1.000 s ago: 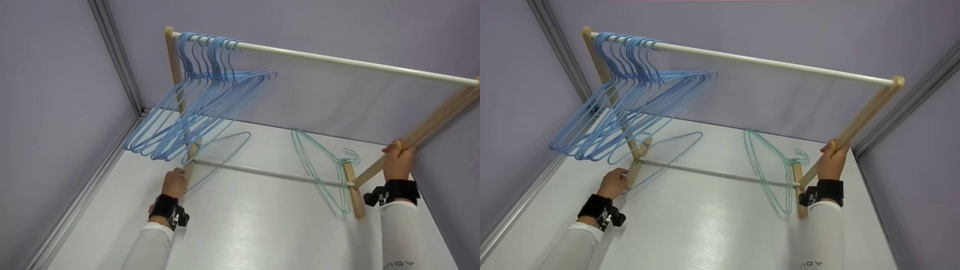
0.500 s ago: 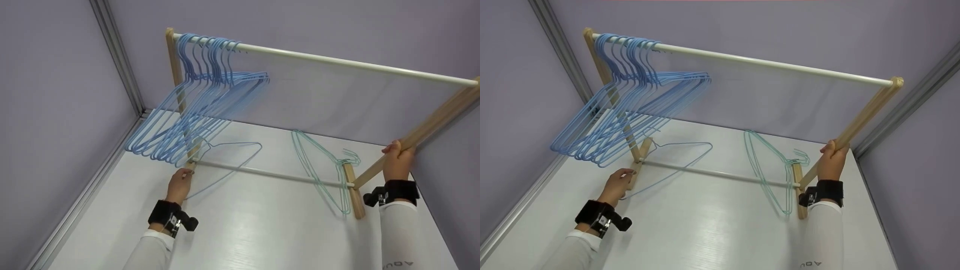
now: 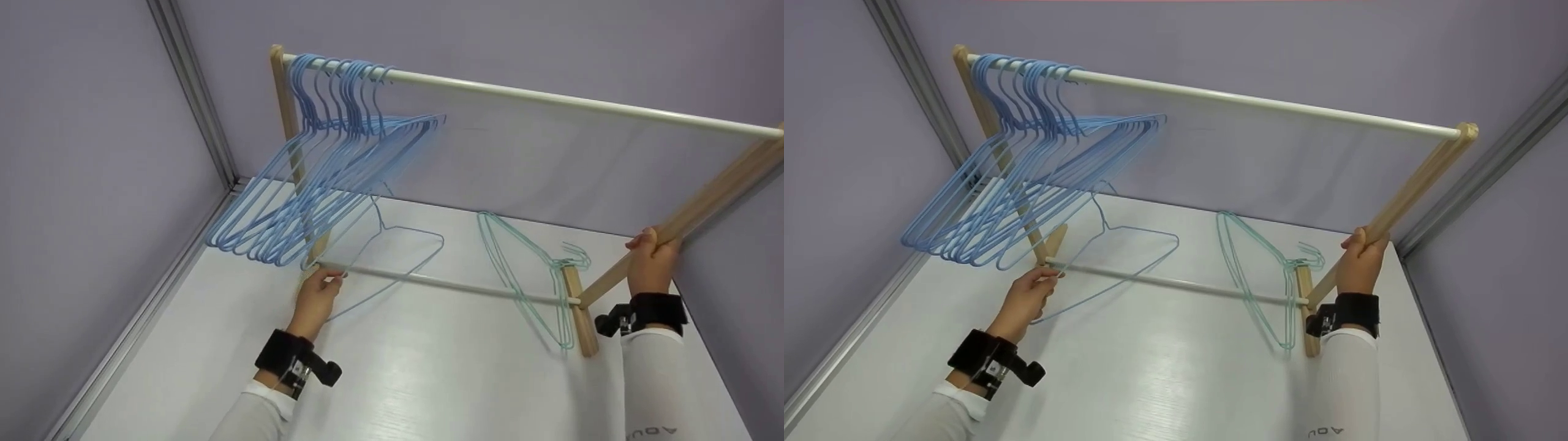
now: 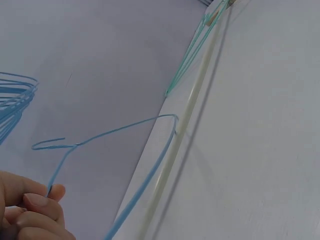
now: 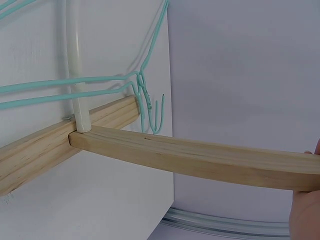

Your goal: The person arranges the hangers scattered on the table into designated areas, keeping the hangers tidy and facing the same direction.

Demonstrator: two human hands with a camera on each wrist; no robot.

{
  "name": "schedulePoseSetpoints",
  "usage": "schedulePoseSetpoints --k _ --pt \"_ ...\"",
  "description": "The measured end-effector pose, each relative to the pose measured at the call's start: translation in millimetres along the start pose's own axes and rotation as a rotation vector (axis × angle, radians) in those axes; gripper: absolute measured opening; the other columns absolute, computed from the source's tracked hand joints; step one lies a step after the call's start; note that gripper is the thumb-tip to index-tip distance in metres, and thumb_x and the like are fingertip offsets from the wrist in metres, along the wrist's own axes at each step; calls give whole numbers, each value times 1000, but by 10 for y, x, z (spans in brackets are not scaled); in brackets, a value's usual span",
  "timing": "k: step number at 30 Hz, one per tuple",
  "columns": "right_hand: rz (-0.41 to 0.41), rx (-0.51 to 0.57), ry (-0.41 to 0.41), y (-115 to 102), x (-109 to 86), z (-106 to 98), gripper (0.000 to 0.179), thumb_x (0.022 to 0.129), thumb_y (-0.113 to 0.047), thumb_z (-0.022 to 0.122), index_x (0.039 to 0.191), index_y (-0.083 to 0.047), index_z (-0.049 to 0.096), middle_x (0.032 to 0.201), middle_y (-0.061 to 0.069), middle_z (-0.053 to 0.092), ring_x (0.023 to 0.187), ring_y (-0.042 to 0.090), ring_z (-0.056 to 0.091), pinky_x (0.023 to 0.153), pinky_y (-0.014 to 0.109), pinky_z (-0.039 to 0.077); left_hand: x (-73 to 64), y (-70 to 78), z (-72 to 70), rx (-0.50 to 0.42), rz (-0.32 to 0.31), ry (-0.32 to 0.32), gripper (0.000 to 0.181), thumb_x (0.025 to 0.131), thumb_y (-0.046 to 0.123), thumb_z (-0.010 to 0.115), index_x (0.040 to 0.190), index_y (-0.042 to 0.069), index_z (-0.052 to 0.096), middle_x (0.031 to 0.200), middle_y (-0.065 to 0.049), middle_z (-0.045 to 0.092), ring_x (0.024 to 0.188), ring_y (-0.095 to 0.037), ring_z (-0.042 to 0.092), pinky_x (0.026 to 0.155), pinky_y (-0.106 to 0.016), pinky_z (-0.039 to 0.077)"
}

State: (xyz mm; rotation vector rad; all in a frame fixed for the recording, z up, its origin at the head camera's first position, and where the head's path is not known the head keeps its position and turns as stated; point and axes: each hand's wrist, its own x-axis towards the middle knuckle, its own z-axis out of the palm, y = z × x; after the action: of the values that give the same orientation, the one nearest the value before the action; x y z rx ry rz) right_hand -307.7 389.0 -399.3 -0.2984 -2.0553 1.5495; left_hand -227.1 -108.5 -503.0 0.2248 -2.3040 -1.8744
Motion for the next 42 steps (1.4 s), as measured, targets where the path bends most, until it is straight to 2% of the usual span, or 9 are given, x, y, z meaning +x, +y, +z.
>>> schedulePoseSetpoints --k 6,10,15,20,24,28,35,38,42 --pt "7 -28 -21 -5 -20 0 11 109 -19 37 110 -12 45 82 -4 50 86 8 45 85 18 31 -61 78 96 -19 41 -47 21 99 6 58 114 -5 69 75 0 52 65 -11 42 60 -25 36" --pt "-10 -44 -16 5 -19 5 14 109 -18 36 111 -8 46 81 -5 50 85 8 46 85 19 31 -118 169 137 46 105 -53 19 99 10 61 112 2 73 74 0 53 60 -12 42 55 -25 36" --pt "-23 -36 -8 13 -17 -3 17 109 -18 37 115 -4 45 81 -5 50 84 8 47 86 19 32 -207 302 208 97 272 -14 17 99 13 65 111 6 75 76 -2 60 57 -9 43 55 -25 37" --pt "-25 -22 0 24 -26 -10 11 109 -17 38 108 -10 47 80 -5 51 84 8 48 85 18 33 -313 455 300 151 468 39 15 98 12 67 108 7 76 74 1 61 55 -5 39 54 -24 35" --pt "-30 -22 -3 29 -29 -7 10 108 -16 38 106 -12 47 80 -5 51 83 9 48 85 18 33 -357 601 338 162 578 74 14 97 11 67 107 7 77 75 1 63 57 -5 40 54 -24 36" --pt "-7 -29 -1 26 -28 -13 12 109 -18 37 110 -10 46 81 -5 51 84 8 48 88 20 33 -354 781 337 109 659 99 14 96 5 65 105 4 75 75 -1 63 56 -8 39 54 -24 34" --pt "18 -9 -1 55 25 -15 7 109 -19 37 105 -18 42 80 -4 50 85 8 45 84 16 32 -359 1077 235 -19 737 150 20 95 -2 56 109 1 71 75 -3 60 53 -10 32 53 -26 29" --pt "13 -14 -5 46 33 -14 8 109 -20 37 104 -17 43 80 -4 50 85 8 45 84 16 31 -360 1167 168 -63 726 170 24 94 -4 53 111 -1 70 76 -3 59 52 -9 31 51 -26 28" --pt "-4 -28 -4 14 17 -13 9 109 -19 37 104 -16 44 78 -6 51 84 8 45 84 17 31 -348 1233 84 -96 674 184 26 96 -3 51 115 -1 68 79 -3 60 51 -7 32 50 -24 26"
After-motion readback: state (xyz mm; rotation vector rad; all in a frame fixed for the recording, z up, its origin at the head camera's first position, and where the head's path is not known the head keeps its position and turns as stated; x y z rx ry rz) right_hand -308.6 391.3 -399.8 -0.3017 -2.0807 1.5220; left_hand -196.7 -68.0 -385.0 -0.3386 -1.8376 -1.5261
